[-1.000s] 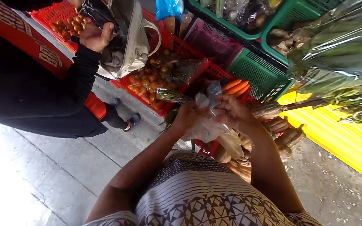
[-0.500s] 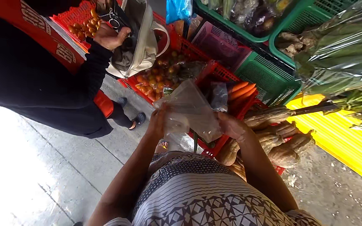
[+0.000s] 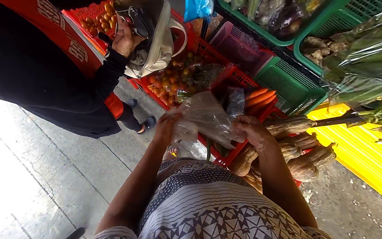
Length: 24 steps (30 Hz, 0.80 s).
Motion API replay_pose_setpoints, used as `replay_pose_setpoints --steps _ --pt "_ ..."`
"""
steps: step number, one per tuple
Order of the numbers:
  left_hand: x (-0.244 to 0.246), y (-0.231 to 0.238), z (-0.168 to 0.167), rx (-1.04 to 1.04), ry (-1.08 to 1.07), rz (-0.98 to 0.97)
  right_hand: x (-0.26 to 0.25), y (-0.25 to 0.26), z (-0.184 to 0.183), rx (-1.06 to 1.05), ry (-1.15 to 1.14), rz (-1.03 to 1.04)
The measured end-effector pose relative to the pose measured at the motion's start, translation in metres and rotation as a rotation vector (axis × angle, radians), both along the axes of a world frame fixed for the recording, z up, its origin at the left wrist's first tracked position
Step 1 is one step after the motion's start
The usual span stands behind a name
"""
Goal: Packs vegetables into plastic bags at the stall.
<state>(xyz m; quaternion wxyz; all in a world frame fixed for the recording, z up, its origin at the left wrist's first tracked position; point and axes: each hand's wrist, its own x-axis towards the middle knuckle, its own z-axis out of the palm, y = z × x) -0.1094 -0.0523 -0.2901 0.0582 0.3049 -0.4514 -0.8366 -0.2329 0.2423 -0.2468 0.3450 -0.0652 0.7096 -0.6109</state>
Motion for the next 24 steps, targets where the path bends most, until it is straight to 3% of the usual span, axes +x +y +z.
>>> replay_pose_setpoints --steps 4,11,15,24 --pt "0.004 -0.010 -0.007 -0.038 0.063 0.020 -0.003 0.005 0.006 0.032 0.000 0.093" --pt "0.010 -0.013 -0.010 -0.246 0.033 0.012 -0.001 0.004 0.010 0.090 0.017 -0.074" --pt "0.014 -0.017 -0.011 -0.241 -0.056 0.059 0.004 0.007 0.009 0.009 -0.026 -0.059" --pt "0.049 -0.034 -0.019 -0.162 -0.126 0.247 0.007 -0.015 0.007 0.080 0.003 -0.032"
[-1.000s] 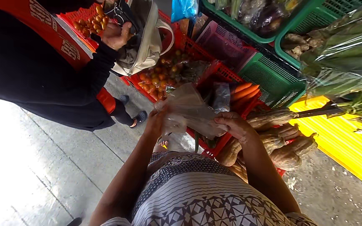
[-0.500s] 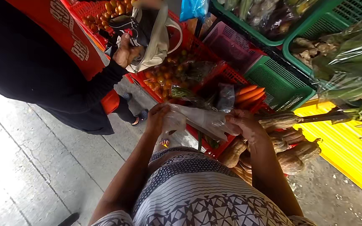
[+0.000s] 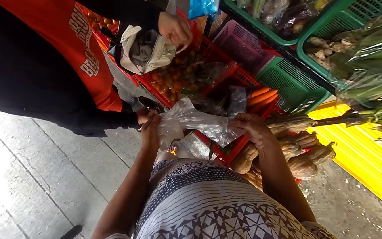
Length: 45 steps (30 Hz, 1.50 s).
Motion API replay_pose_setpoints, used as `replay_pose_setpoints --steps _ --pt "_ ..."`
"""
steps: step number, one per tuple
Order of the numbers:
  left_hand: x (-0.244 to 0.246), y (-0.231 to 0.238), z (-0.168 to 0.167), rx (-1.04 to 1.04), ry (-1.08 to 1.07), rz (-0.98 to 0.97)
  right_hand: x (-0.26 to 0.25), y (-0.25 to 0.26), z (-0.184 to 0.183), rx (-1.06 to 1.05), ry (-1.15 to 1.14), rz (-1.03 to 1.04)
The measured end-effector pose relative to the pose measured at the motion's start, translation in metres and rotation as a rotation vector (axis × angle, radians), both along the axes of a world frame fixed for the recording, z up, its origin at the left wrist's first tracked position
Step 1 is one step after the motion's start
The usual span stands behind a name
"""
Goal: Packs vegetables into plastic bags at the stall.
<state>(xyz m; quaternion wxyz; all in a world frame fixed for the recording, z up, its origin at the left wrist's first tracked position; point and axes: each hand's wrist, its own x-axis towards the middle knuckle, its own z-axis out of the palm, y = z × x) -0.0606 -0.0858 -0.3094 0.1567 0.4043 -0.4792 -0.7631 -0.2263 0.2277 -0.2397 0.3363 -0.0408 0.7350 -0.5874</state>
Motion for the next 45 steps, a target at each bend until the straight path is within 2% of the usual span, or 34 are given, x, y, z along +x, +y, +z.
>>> replay_pose_setpoints --steps 5,8,13,16,19,21,24,27,29,31,35,37,40,42,43,45 --pt "0.030 -0.009 -0.002 -0.023 -0.091 0.122 -0.005 -0.008 0.001 0.023 -0.080 0.008" --pt "0.057 -0.020 -0.005 -0.013 -0.141 0.194 -0.012 -0.007 -0.002 -0.045 -0.138 0.010" --pt "0.122 -0.056 -0.011 -0.042 -0.048 0.452 -0.015 -0.005 -0.004 -0.142 -0.093 0.011" --pt "0.165 -0.093 -0.004 -0.142 0.036 0.611 -0.017 -0.008 -0.005 -0.176 -0.013 -0.051" --pt "0.190 -0.125 0.016 -0.373 0.039 0.673 -0.021 -0.010 0.000 -0.085 0.141 -0.025" --pt "0.190 -0.132 0.038 -0.559 0.104 0.538 -0.022 -0.013 0.007 0.001 0.299 0.032" --pt "0.162 -0.109 0.073 -0.672 0.169 -0.018 -0.014 -0.031 0.030 0.116 0.503 0.131" --pt "0.096 -0.044 0.089 -0.462 0.115 -0.590 0.008 -0.055 0.039 0.145 0.619 0.287" --pt "0.048 0.004 0.083 -0.300 0.070 -0.838 0.028 -0.072 0.034 0.168 0.692 0.416" --pt "0.009 0.038 0.074 -0.174 0.062 -0.898 0.049 -0.086 0.028 0.216 0.715 0.564" --pt "-0.041 0.063 0.033 0.114 0.113 -0.803 0.077 -0.098 0.021 0.412 0.735 0.907" --pt "-0.049 0.066 0.028 0.056 0.077 -0.751 0.083 -0.095 0.019 0.488 0.704 1.002" --pt "-0.044 0.061 0.030 -0.174 0.049 -0.770 0.079 -0.081 0.016 0.505 0.433 1.107" --pt "-0.043 0.054 0.027 -0.229 0.063 -0.817 0.071 -0.067 0.024 0.446 0.254 1.060" --pt "-0.042 0.050 0.029 -0.237 0.085 -0.858 0.066 -0.060 0.034 0.393 0.227 0.940" --pt "-0.038 0.044 0.030 -0.238 0.140 -0.940 0.054 -0.050 0.049 0.260 0.325 0.584"
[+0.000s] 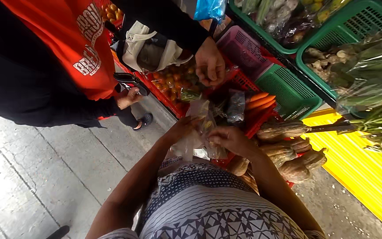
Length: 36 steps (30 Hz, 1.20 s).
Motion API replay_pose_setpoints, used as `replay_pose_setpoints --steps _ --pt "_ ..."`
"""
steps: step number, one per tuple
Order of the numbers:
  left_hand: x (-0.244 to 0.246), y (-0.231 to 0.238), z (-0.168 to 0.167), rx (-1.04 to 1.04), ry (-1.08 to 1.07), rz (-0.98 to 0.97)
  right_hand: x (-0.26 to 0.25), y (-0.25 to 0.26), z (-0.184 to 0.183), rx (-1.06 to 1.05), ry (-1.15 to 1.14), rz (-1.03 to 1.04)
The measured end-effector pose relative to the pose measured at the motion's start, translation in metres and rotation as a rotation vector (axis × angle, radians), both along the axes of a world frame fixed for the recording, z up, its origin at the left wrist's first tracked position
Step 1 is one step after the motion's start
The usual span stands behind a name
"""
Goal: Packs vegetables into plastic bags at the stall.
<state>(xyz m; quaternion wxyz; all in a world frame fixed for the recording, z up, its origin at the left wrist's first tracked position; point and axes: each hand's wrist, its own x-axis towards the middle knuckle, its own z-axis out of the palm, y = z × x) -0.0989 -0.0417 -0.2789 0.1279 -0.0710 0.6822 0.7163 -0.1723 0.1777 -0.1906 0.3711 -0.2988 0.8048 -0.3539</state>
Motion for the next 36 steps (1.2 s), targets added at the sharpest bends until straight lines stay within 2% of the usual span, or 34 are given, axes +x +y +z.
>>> replay_pose_setpoints --steps 2,4,8,11,15,18,20,26,32,36 --pt "0.003 -0.002 0.000 0.032 0.013 -0.060 -0.022 0.002 0.003 -0.127 0.165 -0.199" --pt "0.003 -0.002 0.001 0.074 0.012 -0.091 -0.046 -0.002 -0.001 -0.161 0.136 -0.275" --pt "0.008 -0.004 0.003 0.045 -0.007 -0.062 -0.072 -0.034 -0.027 -0.425 -0.478 -0.596" --pt "0.022 -0.015 -0.003 -0.067 -0.056 -0.007 -0.070 -0.061 -0.039 -0.717 -0.824 -0.700" --pt "0.041 -0.025 -0.008 -0.148 -0.093 0.061 -0.062 -0.081 -0.031 -1.041 -1.028 -0.705" --pt "0.048 -0.028 -0.007 -0.138 -0.081 0.100 -0.061 -0.085 -0.024 -1.153 -1.169 -0.823" --pt "0.052 -0.030 -0.006 -0.134 -0.077 0.113 -0.060 -0.083 -0.027 -1.186 -1.220 -0.817" --pt "0.054 -0.033 0.004 -0.057 -0.083 0.099 -0.058 -0.081 -0.026 -1.028 -1.119 -0.591" --pt "0.050 -0.038 0.023 0.067 -0.045 0.061 -0.059 -0.072 -0.022 -0.716 -0.843 -0.598" --pt "0.044 -0.052 0.021 0.140 -0.048 -0.002 -0.071 -0.056 -0.030 -0.495 -0.531 -0.307"
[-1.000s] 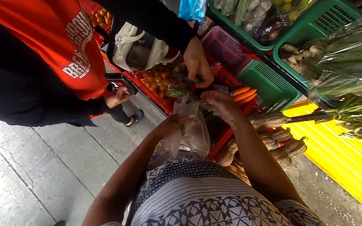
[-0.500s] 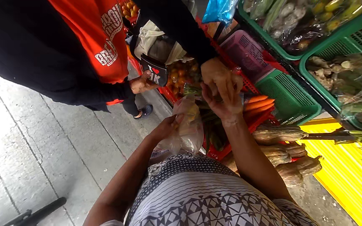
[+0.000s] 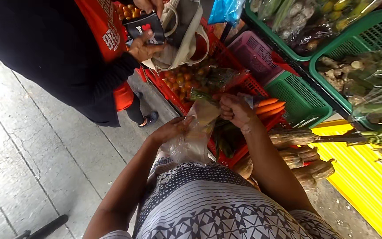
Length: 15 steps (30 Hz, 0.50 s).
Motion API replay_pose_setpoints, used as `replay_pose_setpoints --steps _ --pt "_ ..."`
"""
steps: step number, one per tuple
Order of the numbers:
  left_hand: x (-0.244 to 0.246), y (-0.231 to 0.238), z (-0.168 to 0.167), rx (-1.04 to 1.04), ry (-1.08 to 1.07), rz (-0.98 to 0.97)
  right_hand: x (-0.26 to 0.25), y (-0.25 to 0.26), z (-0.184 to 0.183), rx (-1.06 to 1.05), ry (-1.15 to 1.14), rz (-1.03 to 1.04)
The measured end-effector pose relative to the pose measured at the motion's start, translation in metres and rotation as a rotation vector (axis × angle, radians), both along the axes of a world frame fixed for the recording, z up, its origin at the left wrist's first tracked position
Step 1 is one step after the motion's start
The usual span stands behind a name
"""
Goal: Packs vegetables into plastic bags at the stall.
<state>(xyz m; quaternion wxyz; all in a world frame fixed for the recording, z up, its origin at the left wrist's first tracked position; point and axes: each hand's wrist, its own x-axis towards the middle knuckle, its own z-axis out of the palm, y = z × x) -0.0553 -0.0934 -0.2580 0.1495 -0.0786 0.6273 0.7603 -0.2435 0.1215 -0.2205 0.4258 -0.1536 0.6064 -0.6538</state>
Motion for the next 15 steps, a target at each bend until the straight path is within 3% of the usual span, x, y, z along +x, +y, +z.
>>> replay_pose_setpoints --steps 3,7,12,15 --pt "-0.005 -0.005 0.003 0.081 -0.011 -0.021 -0.010 0.007 0.006 0.098 0.115 0.244" --pt "-0.016 -0.010 0.015 0.094 -0.072 -0.047 -0.022 0.016 0.016 0.098 0.061 0.440" --pt "-0.023 -0.020 0.006 -0.003 -0.112 -0.061 -0.014 0.014 0.027 0.332 0.280 0.513" --pt "-0.025 -0.025 -0.002 -0.059 -0.112 -0.066 -0.004 0.013 0.018 0.333 0.304 0.432"
